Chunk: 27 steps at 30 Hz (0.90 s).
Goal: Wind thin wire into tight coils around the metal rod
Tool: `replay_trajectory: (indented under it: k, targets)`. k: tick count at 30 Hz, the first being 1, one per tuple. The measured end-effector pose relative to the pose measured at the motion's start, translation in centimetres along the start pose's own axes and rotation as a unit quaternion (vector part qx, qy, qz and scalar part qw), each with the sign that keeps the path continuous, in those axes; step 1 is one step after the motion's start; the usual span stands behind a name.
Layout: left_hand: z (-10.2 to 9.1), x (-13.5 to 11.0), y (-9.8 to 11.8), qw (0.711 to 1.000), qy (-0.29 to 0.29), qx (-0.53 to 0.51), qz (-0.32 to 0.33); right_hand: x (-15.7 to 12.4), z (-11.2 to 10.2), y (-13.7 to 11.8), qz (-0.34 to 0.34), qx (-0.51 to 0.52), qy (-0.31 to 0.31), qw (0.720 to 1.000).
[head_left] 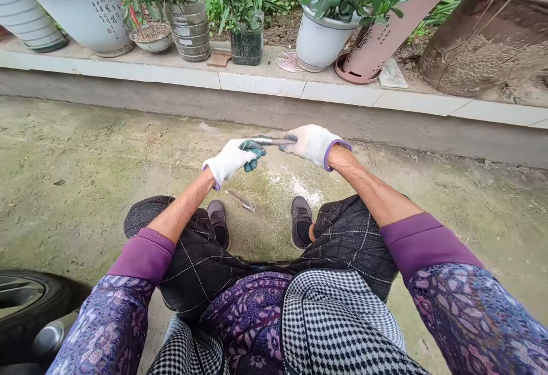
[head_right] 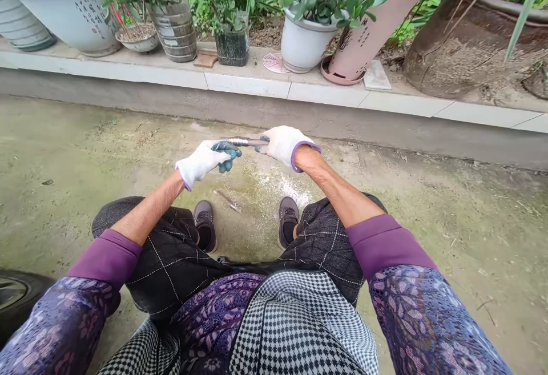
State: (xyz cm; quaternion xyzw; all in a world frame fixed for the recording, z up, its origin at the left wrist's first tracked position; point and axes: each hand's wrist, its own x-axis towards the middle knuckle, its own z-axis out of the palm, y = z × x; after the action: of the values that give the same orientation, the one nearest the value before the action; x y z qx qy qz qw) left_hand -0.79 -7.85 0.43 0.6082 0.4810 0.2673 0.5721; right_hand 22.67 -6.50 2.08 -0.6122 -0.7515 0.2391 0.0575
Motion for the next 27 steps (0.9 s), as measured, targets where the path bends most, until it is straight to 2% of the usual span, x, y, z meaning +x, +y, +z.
replay_trajectory:
  k: [2, 4, 7, 11, 16, 19, 22, 25, 27]
  targets:
    - [-0.1, -0.2, 0.4, 1.0, 0.003, -0.022, -0.001, -0.3, -0.6, -0.2, 0.0, -0.049, 0.042, 0.998]
    - [-0.2, -0.4, 0.8, 0.999, 0.004, -0.039, 0.002, -0.6, -1.0, -0.6, 0.001, -0.048, 0.07, 0.996]
    - [-0.4, -0.4, 1.1, 0.998, 0.01, -0.061, 0.004, -1.1, -1.3, -1.3, 0.027, 0.062, 0.076, 0.995]
    - [-0.5, 0.0, 1.0, 0.997, 0.034, -0.061, 0.02, -2.2, -1.6, -2.6, 0.05, 0.269, 0.018, 0.962]
    - [-0.6, 0.4, 0.9, 0.998, 0.055, 0.006, 0.04, -3.6, -1.8, -3.7, -0.004, 0.353, -0.093, 0.931]
    - [-1.1, 0.4, 0.8, 0.993, 0.041, 0.066, 0.085, -3.9, -1.9, -3.5, -0.01, 0.346, -0.164, 0.924]
    - [-1.5, 0.4, 0.7, 0.989, 0.027, 0.059, 0.131, -4.1, -2.0, -2.8, -0.02, 0.299, -0.229, 0.926]
    - [-1.6, 0.2, 0.4, 0.992, 0.012, 0.075, 0.099, -4.3, -1.7, -2.2, -0.041, 0.214, -0.277, 0.936]
    - [-1.4, 0.1, 0.2, 0.993, 0.001, 0.094, 0.071, -4.2, -1.1, -2.1, -0.053, 0.122, -0.266, 0.955]
